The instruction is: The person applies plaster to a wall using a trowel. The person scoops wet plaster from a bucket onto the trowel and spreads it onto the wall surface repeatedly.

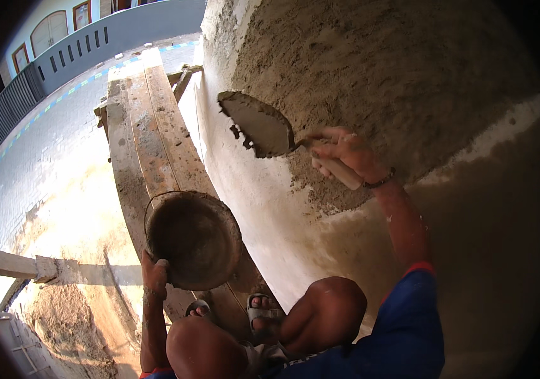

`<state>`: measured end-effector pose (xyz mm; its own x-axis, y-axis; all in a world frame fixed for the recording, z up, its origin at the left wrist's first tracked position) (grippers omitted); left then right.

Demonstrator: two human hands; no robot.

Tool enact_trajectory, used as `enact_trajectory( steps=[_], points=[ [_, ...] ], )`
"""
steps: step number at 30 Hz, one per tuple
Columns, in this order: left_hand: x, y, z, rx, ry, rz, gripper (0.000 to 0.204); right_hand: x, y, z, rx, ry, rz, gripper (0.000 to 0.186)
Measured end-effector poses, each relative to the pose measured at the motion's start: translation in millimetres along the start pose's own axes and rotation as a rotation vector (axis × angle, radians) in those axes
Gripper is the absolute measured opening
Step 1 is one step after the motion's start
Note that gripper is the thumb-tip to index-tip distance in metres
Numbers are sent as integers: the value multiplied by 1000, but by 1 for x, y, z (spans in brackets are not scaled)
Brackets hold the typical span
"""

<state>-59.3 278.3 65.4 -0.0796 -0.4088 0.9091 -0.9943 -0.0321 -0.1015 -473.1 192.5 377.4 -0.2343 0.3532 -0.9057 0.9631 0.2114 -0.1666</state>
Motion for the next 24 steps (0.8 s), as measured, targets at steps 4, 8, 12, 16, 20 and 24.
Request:
enact_trajectory(
  steps=[4,8,12,16,20,24],
  points=[
    [-1,-3,-2,40,-9,62,69,-65,-94,-21,984,-245,-659,46],
    [6,-1,-5,2,-50,57,71,-72,-125,-65,853,-499,-758,46],
    [14,11,-4,76,22,139,72,19,-57,-46,339,-394,-679,51],
    [23,21,-9,60,83,60,74,107,59,-11,-78,-420,-1047,36],
    [41,28,-21,105,197,299,63,149,132,18,8,-553,-1664,37],
    [50,38,-36,91,165,405,51,177,150,50,3,-622,-1667,25]
  ],
)
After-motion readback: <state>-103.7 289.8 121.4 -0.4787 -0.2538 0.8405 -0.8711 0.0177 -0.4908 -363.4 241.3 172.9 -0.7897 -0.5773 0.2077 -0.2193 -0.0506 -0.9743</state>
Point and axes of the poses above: each hand's wrist, its own z-axis towards the middle knuckle, its own y-axis out of the palm, x = y × z, the point moved 2 cm from there along z, towards the middle knuckle, and after that the axes turned 8 degrees about z, right-handed, at the moved point
